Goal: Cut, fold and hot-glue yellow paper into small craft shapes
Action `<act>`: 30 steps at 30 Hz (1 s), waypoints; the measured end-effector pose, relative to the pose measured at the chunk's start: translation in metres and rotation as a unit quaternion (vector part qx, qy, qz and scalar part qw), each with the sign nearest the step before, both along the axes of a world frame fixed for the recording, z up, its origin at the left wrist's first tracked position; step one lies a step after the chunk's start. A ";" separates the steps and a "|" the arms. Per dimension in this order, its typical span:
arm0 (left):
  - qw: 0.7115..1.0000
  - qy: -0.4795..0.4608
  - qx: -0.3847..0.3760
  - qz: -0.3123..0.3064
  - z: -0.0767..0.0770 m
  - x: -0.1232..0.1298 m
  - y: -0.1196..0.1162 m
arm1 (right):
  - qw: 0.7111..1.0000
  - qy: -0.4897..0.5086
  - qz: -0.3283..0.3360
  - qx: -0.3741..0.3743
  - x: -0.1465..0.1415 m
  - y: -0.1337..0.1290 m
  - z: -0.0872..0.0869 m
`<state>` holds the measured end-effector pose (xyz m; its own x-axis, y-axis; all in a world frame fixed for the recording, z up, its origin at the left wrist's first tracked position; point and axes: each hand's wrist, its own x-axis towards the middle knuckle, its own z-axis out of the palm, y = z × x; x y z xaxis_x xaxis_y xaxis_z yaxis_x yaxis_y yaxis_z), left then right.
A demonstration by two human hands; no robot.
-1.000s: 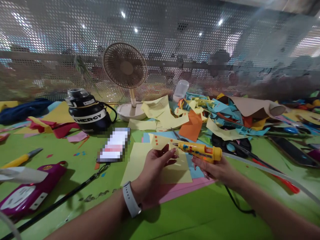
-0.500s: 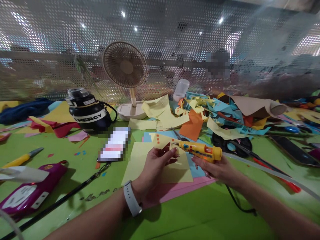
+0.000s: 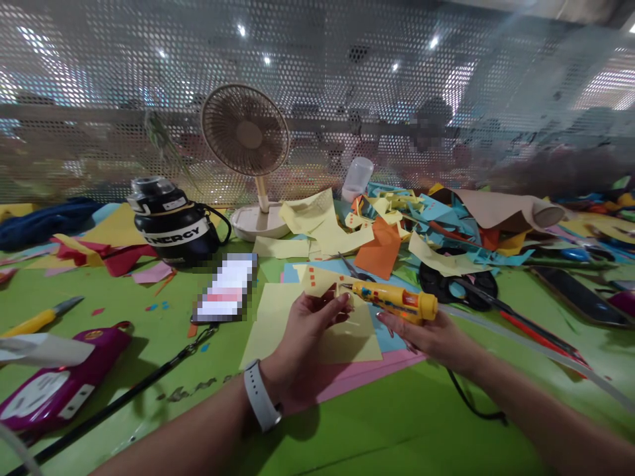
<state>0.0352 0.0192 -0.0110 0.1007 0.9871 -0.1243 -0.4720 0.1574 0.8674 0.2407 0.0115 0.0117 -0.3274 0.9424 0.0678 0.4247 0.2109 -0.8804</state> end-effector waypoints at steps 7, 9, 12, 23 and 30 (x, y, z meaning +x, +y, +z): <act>1.000 0.008 0.017 -0.001 -0.004 -0.001 0.000 | 0.999 -0.035 0.025 0.025 -0.003 0.001 0.011; 1.000 0.005 0.014 0.001 -0.004 0.000 0.000 | 0.998 -0.034 0.031 0.037 -0.005 0.001 0.015; 1.000 0.005 0.008 0.009 -0.003 0.001 0.000 | 0.997 -0.031 0.038 0.055 -0.010 0.000 0.020; 1.000 0.005 0.013 -0.001 -0.005 0.000 0.001 | 0.997 -0.036 0.011 0.062 -0.009 -0.003 0.016; 1.000 0.012 0.006 0.004 -0.003 0.001 0.000 | 0.998 -0.024 0.015 0.056 -0.012 -0.005 0.018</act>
<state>0.0358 0.0189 -0.0142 0.0893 0.9895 -0.1139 -0.4521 0.1422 0.8806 0.2290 0.0064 0.0302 -0.3609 0.9196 0.1553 0.4583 0.3199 -0.8292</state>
